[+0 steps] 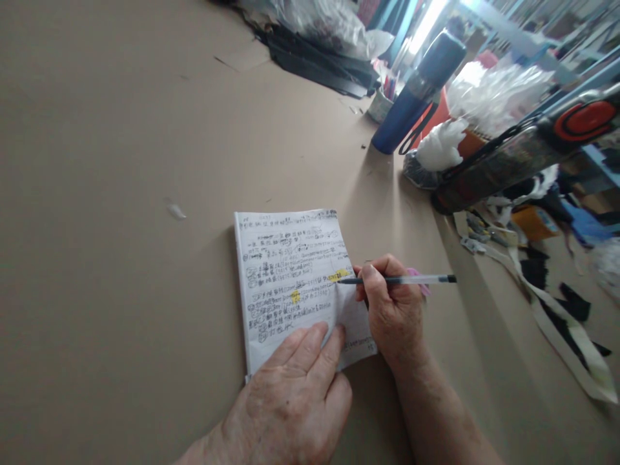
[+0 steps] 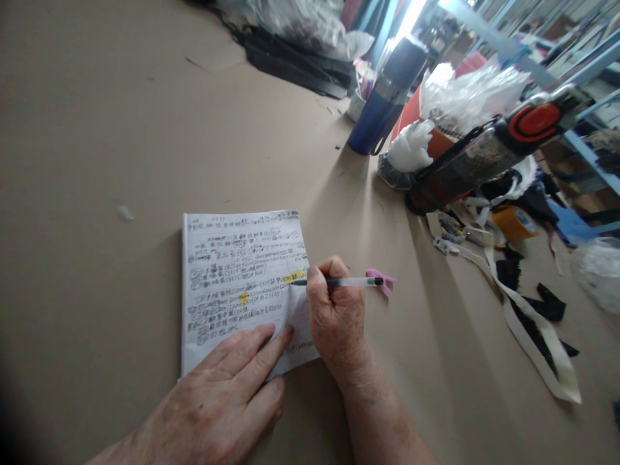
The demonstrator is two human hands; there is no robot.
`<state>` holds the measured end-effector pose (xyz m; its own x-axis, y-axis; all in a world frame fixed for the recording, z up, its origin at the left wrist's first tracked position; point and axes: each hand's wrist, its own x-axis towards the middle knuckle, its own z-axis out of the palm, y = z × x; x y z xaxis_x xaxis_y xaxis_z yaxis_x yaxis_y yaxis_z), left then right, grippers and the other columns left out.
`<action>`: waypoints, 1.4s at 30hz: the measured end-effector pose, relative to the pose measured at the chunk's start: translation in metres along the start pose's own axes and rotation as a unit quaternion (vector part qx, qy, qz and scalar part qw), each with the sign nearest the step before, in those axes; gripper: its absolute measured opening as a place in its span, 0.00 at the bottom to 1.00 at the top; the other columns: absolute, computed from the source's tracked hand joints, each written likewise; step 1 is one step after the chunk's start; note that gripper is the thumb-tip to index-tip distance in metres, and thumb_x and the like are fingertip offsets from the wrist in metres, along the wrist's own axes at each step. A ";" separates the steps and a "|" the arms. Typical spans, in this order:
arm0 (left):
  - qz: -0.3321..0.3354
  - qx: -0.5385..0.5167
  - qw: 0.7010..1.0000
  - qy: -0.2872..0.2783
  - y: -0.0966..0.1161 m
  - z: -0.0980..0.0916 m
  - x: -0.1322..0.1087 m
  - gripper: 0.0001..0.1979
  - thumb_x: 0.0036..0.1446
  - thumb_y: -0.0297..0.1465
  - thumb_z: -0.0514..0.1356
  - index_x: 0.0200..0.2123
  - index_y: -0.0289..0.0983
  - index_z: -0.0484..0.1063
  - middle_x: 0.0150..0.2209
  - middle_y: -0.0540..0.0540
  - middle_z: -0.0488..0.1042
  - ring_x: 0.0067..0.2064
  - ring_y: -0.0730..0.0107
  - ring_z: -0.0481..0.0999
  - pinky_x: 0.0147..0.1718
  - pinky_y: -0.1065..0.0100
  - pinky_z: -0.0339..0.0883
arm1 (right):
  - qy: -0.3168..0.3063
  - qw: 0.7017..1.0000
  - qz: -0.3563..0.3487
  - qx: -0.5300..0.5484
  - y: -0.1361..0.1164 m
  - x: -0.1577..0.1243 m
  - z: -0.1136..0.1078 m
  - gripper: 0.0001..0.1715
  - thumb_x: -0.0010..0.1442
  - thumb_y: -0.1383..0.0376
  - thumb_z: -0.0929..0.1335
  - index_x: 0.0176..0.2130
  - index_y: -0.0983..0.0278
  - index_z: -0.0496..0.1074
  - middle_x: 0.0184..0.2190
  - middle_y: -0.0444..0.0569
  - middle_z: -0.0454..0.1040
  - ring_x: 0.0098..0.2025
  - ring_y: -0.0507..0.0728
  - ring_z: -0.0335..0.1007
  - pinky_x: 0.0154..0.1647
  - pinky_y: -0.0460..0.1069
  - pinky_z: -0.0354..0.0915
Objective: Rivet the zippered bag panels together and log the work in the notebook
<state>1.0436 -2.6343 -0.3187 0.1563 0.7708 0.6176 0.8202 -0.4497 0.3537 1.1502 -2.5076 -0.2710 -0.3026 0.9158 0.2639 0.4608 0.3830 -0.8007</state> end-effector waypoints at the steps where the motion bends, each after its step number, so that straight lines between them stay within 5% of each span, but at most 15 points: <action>1: 0.003 0.000 1.000 -0.001 0.000 0.000 0.000 0.08 0.58 0.27 0.52 0.30 0.36 0.69 0.49 0.40 0.74 0.53 0.55 0.69 0.52 0.56 0.64 | 0.010 0.999 0.012 0.033 0.001 0.000 0.000 0.16 0.63 0.62 0.63 0.24 0.62 0.63 0.17 0.39 0.63 0.21 0.50 0.59 0.25 0.46 0.57; 8: 0.003 0.005 1.000 0.013 -0.001 0.000 0.003 0.10 0.59 0.27 0.50 0.29 0.36 0.70 0.48 0.40 0.75 0.51 0.55 0.71 0.50 0.57 0.66 | 0.110 0.974 0.057 0.187 0.007 0.007 -0.002 0.13 0.62 0.61 0.65 0.26 0.62 0.65 0.20 0.40 0.68 0.21 0.50 0.62 0.27 0.47 0.60; 14: -0.014 -0.005 0.998 -0.062 0.002 -0.013 0.006 0.07 0.59 0.27 0.53 0.32 0.35 0.71 0.51 0.40 0.74 0.54 0.55 0.71 0.53 0.56 0.66 | 0.107 0.965 0.081 0.224 0.007 0.011 -0.002 0.13 0.61 0.61 0.65 0.26 0.62 0.64 0.20 0.39 0.68 0.20 0.49 0.63 0.27 0.46 0.60; 19: -0.018 -0.004 0.998 -0.064 0.002 -0.013 0.007 0.08 0.59 0.26 0.53 0.32 0.35 0.72 0.51 0.40 0.74 0.54 0.55 0.70 0.52 0.56 0.67 | 0.092 0.961 0.076 0.248 0.007 0.009 -0.001 0.12 0.61 0.60 0.66 0.28 0.62 0.67 0.20 0.39 0.68 0.20 0.49 0.63 0.25 0.46 0.60; 23: 0.000 0.008 1.000 -0.005 0.000 -0.008 0.005 0.10 0.59 0.26 0.51 0.30 0.36 0.71 0.49 0.41 0.75 0.52 0.56 0.71 0.50 0.58 0.67 | 0.070 0.977 0.062 0.194 0.010 0.008 -0.002 0.12 0.63 0.58 0.64 0.33 0.62 0.70 0.21 0.41 0.70 0.24 0.51 0.66 0.30 0.47 0.63; 34: -0.025 -0.010 0.997 -0.068 0.001 -0.012 0.006 0.07 0.58 0.27 0.54 0.32 0.36 0.71 0.51 0.41 0.74 0.54 0.55 0.70 0.52 0.56 0.66 | 0.020 0.986 0.082 0.141 0.012 0.010 -0.009 0.12 0.61 0.59 0.67 0.29 0.62 0.66 0.20 0.39 0.67 0.22 0.49 0.62 0.25 0.45 0.60; 39: 0.002 0.010 1.000 0.012 0.000 -0.001 0.001 0.07 0.57 0.27 0.54 0.29 0.37 0.70 0.49 0.41 0.74 0.52 0.56 0.70 0.50 0.57 0.66 | 0.012 0.993 0.073 0.097 0.015 0.008 -0.008 0.14 0.61 0.58 0.66 0.27 0.62 0.62 0.18 0.38 0.64 0.21 0.49 0.59 0.23 0.45 0.57; 42: 0.001 0.008 1.000 0.009 0.000 0.002 0.000 0.07 0.57 0.28 0.54 0.30 0.36 0.70 0.49 0.41 0.74 0.52 0.56 0.70 0.50 0.57 0.66 | 0.000 0.994 0.068 0.080 0.016 0.008 -0.008 0.15 0.62 0.59 0.65 0.27 0.62 0.62 0.18 0.38 0.63 0.21 0.49 0.58 0.22 0.45 0.56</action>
<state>1.0448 -2.6338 -0.3203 0.1488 0.7612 0.6312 0.8285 -0.4445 0.3407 1.1618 -2.4934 -0.2774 -0.2462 0.9580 0.1472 0.3589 0.2312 -0.9043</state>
